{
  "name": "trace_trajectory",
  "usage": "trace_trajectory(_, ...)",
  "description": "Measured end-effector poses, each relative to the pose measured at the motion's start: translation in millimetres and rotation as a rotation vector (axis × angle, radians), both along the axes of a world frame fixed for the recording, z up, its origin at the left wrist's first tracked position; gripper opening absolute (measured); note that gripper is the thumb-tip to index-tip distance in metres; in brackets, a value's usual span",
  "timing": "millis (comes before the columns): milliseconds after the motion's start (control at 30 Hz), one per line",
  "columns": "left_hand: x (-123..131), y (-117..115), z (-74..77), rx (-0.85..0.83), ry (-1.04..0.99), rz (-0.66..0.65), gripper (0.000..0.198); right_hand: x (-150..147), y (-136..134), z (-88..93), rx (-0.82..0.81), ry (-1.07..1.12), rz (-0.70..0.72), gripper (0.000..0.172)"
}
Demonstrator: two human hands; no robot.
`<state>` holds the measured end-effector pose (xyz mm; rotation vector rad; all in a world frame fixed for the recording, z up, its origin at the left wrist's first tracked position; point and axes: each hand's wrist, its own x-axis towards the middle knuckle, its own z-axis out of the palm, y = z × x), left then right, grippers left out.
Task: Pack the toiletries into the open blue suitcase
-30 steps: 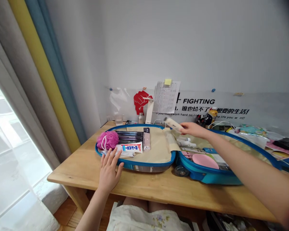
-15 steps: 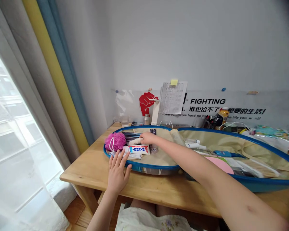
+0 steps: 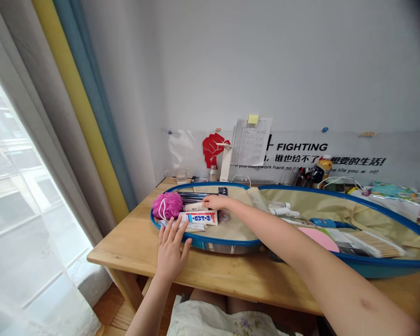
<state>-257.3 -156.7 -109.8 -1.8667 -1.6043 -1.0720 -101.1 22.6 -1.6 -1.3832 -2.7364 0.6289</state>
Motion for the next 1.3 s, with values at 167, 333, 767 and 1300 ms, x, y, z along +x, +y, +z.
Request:
trace_trajectory(167,1,0,0.6,-0.009,0.0,0.009,0.048,6,-2,-3.2,-0.074,0.052,-0.038,0.032)
trace_trajectory(333,1,0,0.7,-0.011,0.008,0.01,0.049,9,1,-2.7,-0.091,0.057,0.008,0.035)
trace_trajectory(767,0,0,-0.4,0.013,0.019,0.001,0.045,0,-9,-4.3,0.049,-0.001,0.19,0.044)
trace_trajectory(1300,-2,2,-3.3,0.037,0.024,0.0,0.049,199,25,66.0,0.175,-0.058,-0.246,0.032)
